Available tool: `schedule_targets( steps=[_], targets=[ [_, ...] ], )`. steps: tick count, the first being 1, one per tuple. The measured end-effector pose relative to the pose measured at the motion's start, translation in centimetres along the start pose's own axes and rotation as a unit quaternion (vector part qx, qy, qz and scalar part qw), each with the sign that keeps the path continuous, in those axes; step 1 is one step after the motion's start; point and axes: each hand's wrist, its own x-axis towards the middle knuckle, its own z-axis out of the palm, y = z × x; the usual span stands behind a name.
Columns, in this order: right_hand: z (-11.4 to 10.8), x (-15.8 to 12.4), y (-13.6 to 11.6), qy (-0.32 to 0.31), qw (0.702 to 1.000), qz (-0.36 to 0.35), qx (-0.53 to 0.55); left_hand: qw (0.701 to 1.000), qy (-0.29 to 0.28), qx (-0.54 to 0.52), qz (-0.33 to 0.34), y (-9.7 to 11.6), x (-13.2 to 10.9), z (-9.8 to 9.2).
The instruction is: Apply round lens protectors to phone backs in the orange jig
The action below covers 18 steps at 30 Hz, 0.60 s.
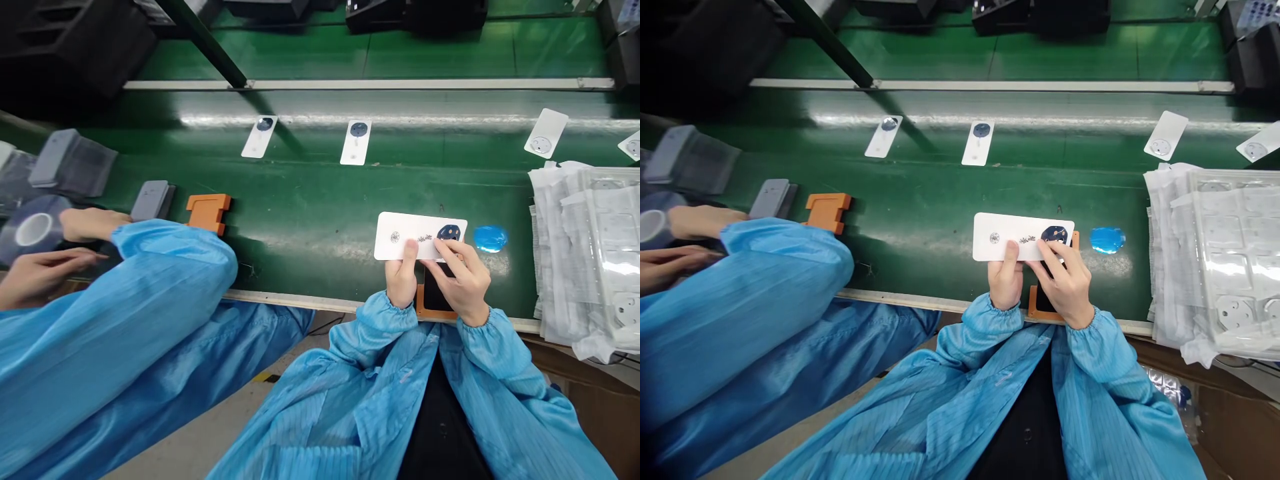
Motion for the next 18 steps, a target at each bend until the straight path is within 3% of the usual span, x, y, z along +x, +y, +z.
schedule_targets(
  steps=[8, 13, 18],
  targets=[
    [-0.76, 0.56, -0.14, -0.013, 1.0, 0.016, -0.016, 0.999, -0.032, 0.014, 0.022, 0.53, -0.33, 0.12],
    [-0.97, 0.28, -0.12, -0.036, 0.999, 0.033, -0.019, 0.999, -0.014, 0.033, 0.041, 0.75, -0.29, 0.3],
    [-1.02, 0.82, -0.05, -0.026, 0.997, 0.066, 0.04, 0.997, -0.031, 0.056, 0.05, 0.97, -0.19, 0.42]
  ],
)
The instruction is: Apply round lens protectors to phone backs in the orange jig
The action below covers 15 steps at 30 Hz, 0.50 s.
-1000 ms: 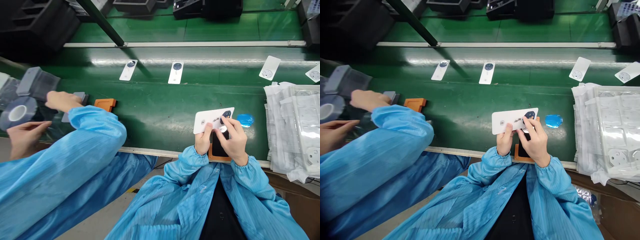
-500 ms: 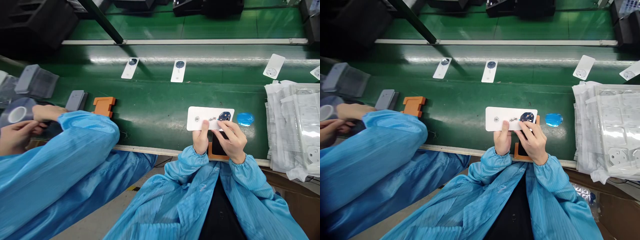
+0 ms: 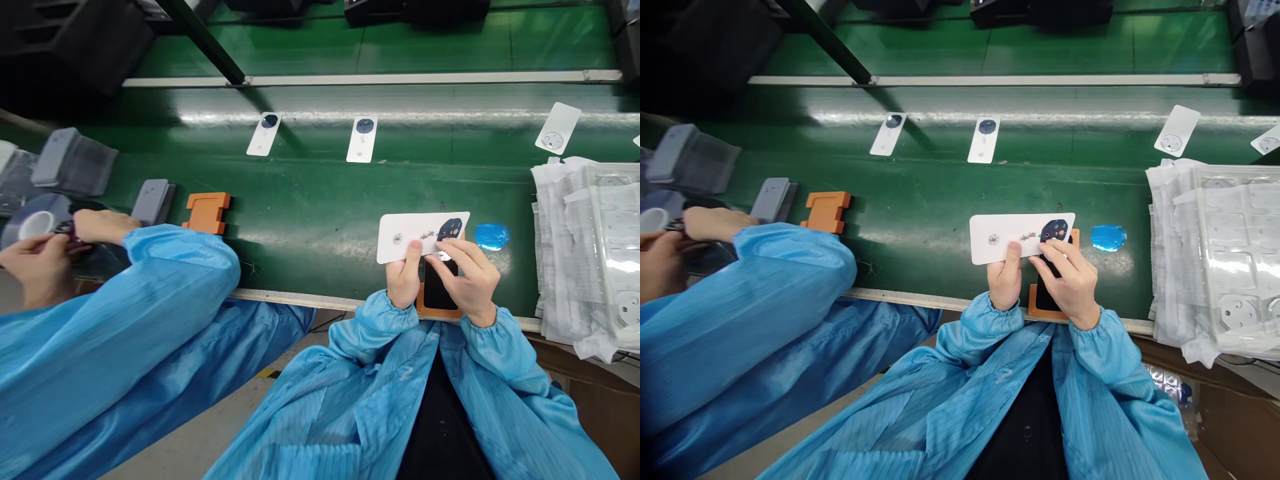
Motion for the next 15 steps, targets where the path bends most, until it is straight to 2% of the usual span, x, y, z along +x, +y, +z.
schedule_targets(
  steps=[6, 10, 15],
  targets=[
    [-0.4, 1.2, 0.0, 0.02, 0.997, 0.071, 0.034, 0.988, -0.082, 0.123, 0.055, 0.0, -0.8, -0.6],
    [-0.5, 1.3, 0.3, 0.027, 0.995, 0.081, 0.048, 0.974, -0.103, 0.177, 0.093, -0.4, -1.0, -0.8],
    [-0.5, 1.1, 0.6, 0.021, 0.993, 0.101, 0.061, 0.962, -0.101, 0.203, 0.151, -0.2, -0.6, -0.7]
  ],
)
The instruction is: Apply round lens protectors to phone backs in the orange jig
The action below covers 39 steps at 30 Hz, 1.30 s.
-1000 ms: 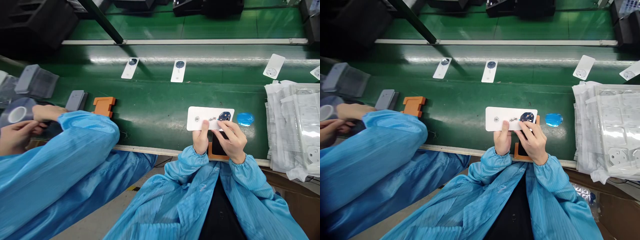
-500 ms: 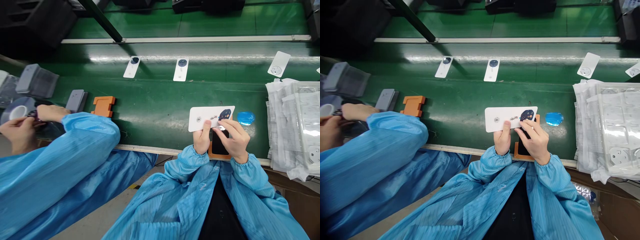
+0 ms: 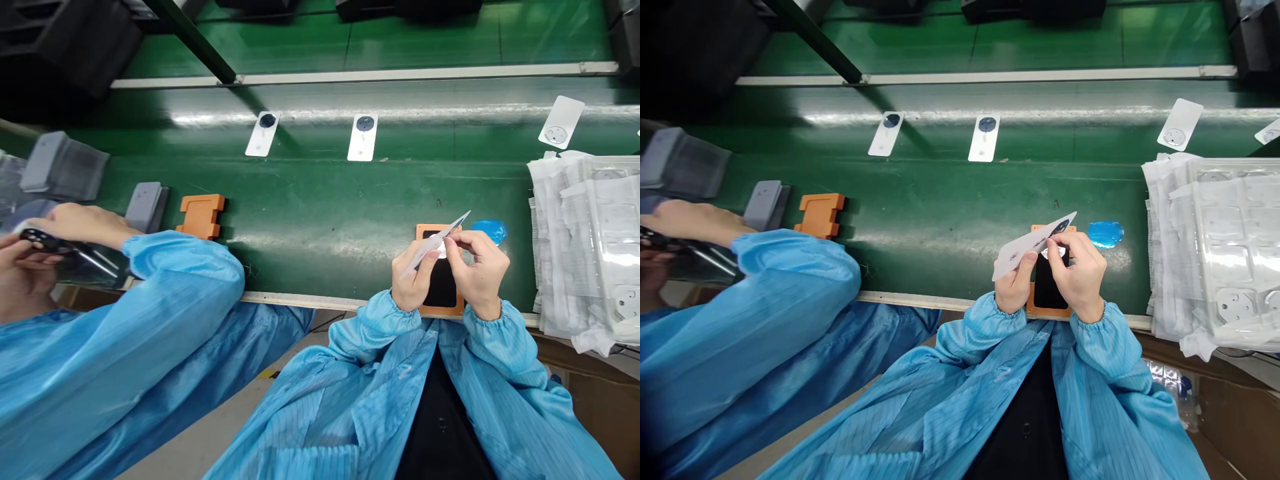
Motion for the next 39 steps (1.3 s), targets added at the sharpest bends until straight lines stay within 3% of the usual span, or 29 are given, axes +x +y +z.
schedule_targets(
  steps=[12, 19, 28, 39],
  targets=[
    [0.09, 0.07, 0.02, 0.001, 1.0, 0.021, 0.022, 0.999, -0.002, -0.009, 0.051, 0.61, 0.24, 0.13],
    [0.19, -0.01, 0.23, 0.005, 0.999, 0.032, 0.029, 0.999, -0.006, -0.02, 0.043, 0.88, 0.3, 0.05],
    [0.16, -0.3, 0.18, 0.012, 0.999, 0.036, 0.039, 0.996, 0.005, -0.054, -0.068, 0.02, -0.32, 0.28],
    [-0.25, -0.07, -0.42, 0.012, 0.999, 0.043, 0.025, 0.992, 0.011, -0.095, -0.086, 0.09, -0.6, 0.55]
  ],
)
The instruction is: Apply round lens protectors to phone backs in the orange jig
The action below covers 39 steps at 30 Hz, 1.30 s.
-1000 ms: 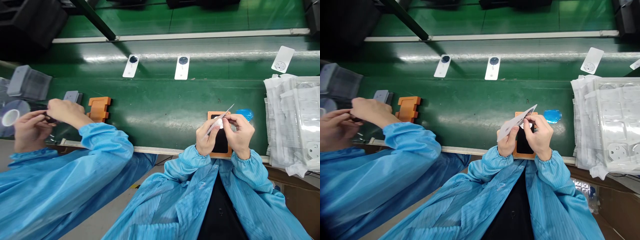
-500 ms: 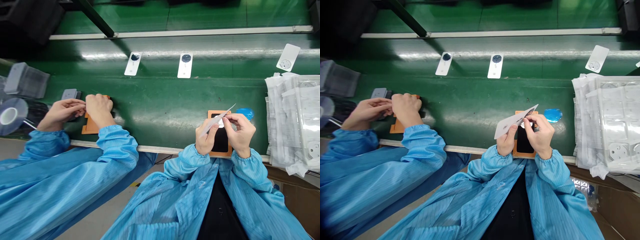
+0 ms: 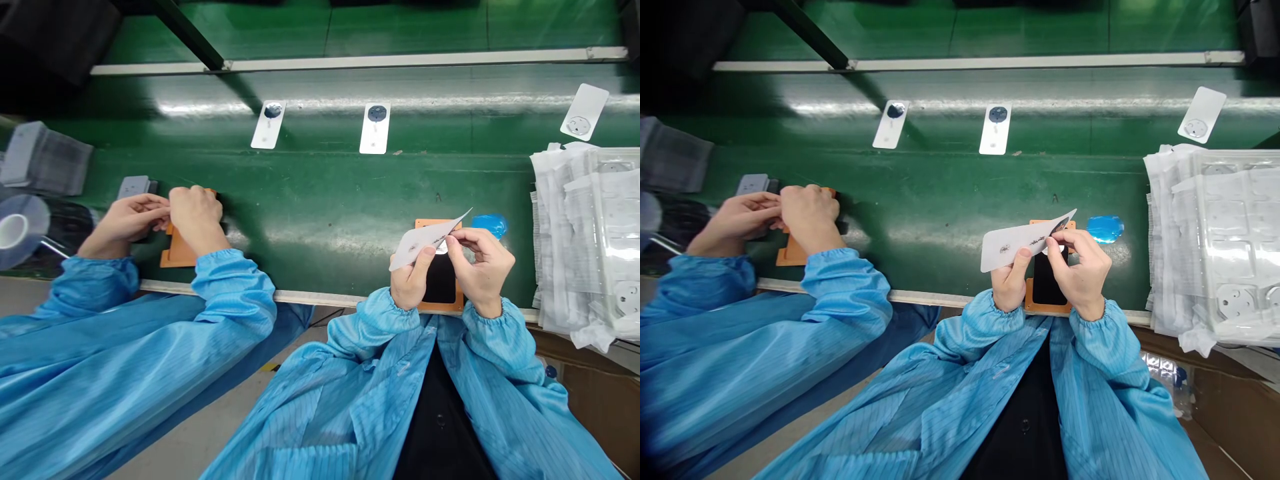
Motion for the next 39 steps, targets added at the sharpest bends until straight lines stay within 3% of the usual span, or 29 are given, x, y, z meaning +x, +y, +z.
schedule_targets(
  steps=[8, 18, 24, 27, 30, 33, 36, 39],
  targets=[
    [0.0, -0.2, 0.3, -0.009, 1.0, 0.017, -0.003, 1.0, -0.003, 0.026, 0.0, -0.2, -0.2, 0.0],
    [1.2, 0.1, 0.5, 0.048, 0.997, -0.029, -0.048, 0.991, -0.04, 0.041, 0.12, 1.0, -0.2, 0.9],
    [1.9, 0.2, 0.7, 0.038, 0.993, -0.029, -0.112, 0.994, -0.054, 0.051, 0.076, 0.2, -0.7, 1.2],
    [2.1, 0.5, 1.8, 0.023, 0.992, -0.033, -0.119, 1.0, -0.012, 0.012, -0.018, -1.4, -0.1, 1.4],
    [0.6, 1.4, 5.7, 0.005, 0.99, 0.025, -0.139, 0.985, 0.042, -0.095, -0.135, -2.9, 1.6, 0.4],
    [-2.8, 2.6, 11.4, -0.002, 0.973, 0.091, -0.211, 0.97, 0.067, -0.161, -0.17, -3.1, 3.3, -1.9],
    [-6.2, 3.1, 14.7, -0.015, 0.963, 0.103, -0.248, 0.986, 0.049, -0.107, -0.114, -1.7, 3.8, -4.0],
    [-8.2, 2.4, 12.8, -0.016, 0.965, 0.095, -0.243, 0.996, -0.074, 0.035, 0.024, 0.4, 3.0, -5.1]
  ],
)
